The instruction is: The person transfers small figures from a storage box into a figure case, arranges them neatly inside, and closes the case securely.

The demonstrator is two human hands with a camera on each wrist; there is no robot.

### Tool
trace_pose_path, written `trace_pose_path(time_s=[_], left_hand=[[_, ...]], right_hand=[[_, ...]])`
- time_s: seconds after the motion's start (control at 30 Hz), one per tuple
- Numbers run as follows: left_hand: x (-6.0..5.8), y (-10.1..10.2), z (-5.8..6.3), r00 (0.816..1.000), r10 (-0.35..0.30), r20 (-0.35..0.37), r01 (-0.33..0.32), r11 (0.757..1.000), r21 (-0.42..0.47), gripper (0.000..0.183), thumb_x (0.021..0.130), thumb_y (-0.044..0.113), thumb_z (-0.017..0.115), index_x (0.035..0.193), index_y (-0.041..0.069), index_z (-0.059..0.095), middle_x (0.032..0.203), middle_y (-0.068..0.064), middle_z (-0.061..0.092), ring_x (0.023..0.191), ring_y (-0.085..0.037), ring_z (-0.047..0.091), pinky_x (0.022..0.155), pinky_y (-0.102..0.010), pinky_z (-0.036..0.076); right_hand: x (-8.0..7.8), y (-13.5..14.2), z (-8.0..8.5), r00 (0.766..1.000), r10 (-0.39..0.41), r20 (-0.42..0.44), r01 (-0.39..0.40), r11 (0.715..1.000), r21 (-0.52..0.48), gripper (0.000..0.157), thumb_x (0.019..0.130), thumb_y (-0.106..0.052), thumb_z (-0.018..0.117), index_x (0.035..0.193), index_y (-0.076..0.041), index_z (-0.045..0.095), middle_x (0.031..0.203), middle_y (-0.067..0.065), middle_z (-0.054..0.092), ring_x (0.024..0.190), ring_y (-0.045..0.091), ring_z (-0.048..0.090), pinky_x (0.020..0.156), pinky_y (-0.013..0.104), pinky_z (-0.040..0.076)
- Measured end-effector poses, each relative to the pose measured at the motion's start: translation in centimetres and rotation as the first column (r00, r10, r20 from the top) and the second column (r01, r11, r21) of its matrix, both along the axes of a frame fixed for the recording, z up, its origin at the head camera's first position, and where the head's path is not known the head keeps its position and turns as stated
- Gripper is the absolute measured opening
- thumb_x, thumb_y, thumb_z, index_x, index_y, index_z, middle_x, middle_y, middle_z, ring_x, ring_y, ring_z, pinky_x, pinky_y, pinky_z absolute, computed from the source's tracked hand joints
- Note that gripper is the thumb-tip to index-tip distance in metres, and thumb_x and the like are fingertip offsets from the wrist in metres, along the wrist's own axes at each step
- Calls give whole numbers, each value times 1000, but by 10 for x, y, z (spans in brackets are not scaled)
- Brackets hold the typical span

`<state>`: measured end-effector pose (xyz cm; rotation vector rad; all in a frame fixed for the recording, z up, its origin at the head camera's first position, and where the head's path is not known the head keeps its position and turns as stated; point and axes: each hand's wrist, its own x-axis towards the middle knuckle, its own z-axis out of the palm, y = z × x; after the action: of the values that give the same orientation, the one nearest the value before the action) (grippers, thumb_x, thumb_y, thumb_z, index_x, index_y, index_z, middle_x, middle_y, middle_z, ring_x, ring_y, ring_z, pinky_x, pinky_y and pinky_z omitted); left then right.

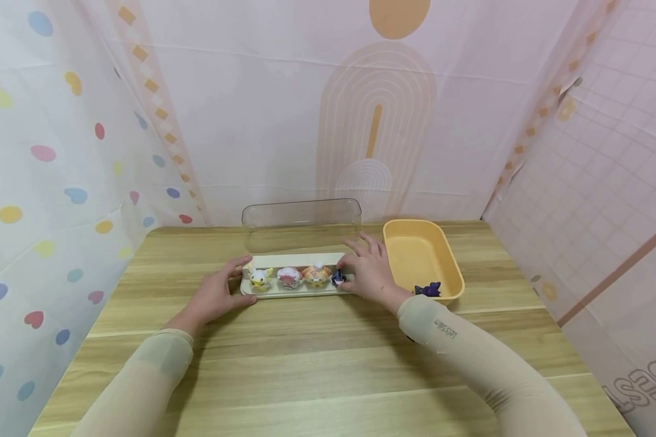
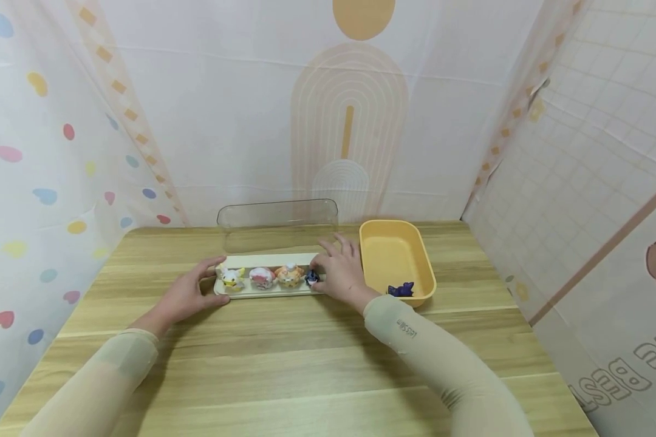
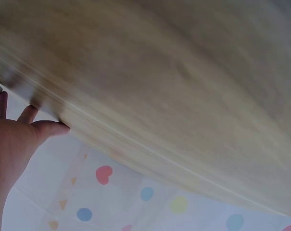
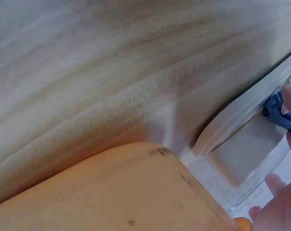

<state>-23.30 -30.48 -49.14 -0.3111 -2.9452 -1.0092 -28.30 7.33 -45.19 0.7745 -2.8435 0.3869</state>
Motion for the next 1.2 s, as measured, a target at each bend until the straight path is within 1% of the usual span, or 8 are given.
trace_pose_path(time_s=[0.1, 0.33, 0.6, 0.83, 0.93, 1.0, 1.1, 1.2], left_hand=[[0, 1, 1, 1000, -1, 1, 1, 1000, -1, 97, 87, 33, 92, 165, 23, 37, 149, -33, 60, 142, -58, 51, 118, -77, 36], [0, 1, 1, 1000, 4, 13, -4, 1000, -1, 97, 86, 34, 92, 166, 22, 37, 150, -32, 60, 143, -58, 50, 119, -78, 33], [-1, 0, -1, 1000, 8, 18, -8, 1000, 4, 98, 86, 36, 92, 166, 24, 36, 150, -32, 59, 144, -60, 48, 119, -79, 30], [-2, 2, -4, 1000, 1, 3, -1, 1000, 11, 98, 85, 34, 93, 165, 23, 37, 149, -32, 61, 143, -57, 52, 119, -77, 35], [-2, 3, -3, 1000, -8, 0, 8, 1000, 8, 97, 86, 34, 92, 165, 21, 37, 148, -32, 61, 142, -57, 52, 118, -77, 35], [-2, 4, -3, 1000, -11, -5, 11, 1000, 7, 97, 86, 33, 93, 165, 21, 38, 147, -32, 62, 142, -57, 53, 118, -77, 36], [-3, 5, -2, 1000, -15, -11, 15, 1000, 3, 97, 86, 33, 92, 165, 22, 37, 147, -32, 62, 142, -57, 53, 118, -77, 36], [-4, 5, -2, 1000, -16, -7, 16, 1000, 8, 97, 86, 33, 92, 165, 23, 37, 148, -32, 62, 142, -57, 52, 118, -76, 36]], right_hand=[[1, 0, -1, 1000, 2, -4, -2, 1000, 5, 36, 79, -42, 96, 106, -27, 78, 167, 8, 50, 163, 42, 25, 132, 66, 16], [0, 1, -5, 999, 30, -29, -30, 1000, -4, 42, 77, -42, 97, 108, -25, 75, 164, 11, 53, 160, 44, 30, 129, 69, 22], [1, 3, -5, 999, 30, 12, -29, 999, -26, 54, 79, -39, 97, 122, -21, 70, 165, 13, 50, 160, 44, 28, 131, 67, 20], [2, 9, -2, 998, 29, 55, -27, 999, -31, 63, 80, -39, 96, 132, -19, 67, 166, 13, 49, 160, 42, 31, 132, 64, 22], [3, 19, 5, 997, 20, 71, -16, 999, -45, 69, 81, -38, 95, 138, -15, 65, 166, 14, 48, 158, 41, 35, 131, 61, 27], [4, 30, 14, 997, 8, 79, -2, 997, -73, 71, 82, -36, 94, 141, -12, 63, 166, 16, 47, 156, 42, 38, 130, 60, 30], [4, 52, 29, 996, -21, 82, 33, 988, -150, 67, 87, -29, 90, 144, -6, 61, 165, 20, 47, 153, 44, 42, 129, 60, 33], [2, 81, 43, 996, -55, 77, 71, 973, -222, 62, 92, -21, 85, 144, -1, 59, 161, 25, 50, 151, 48, 45, 127, 62, 35]])
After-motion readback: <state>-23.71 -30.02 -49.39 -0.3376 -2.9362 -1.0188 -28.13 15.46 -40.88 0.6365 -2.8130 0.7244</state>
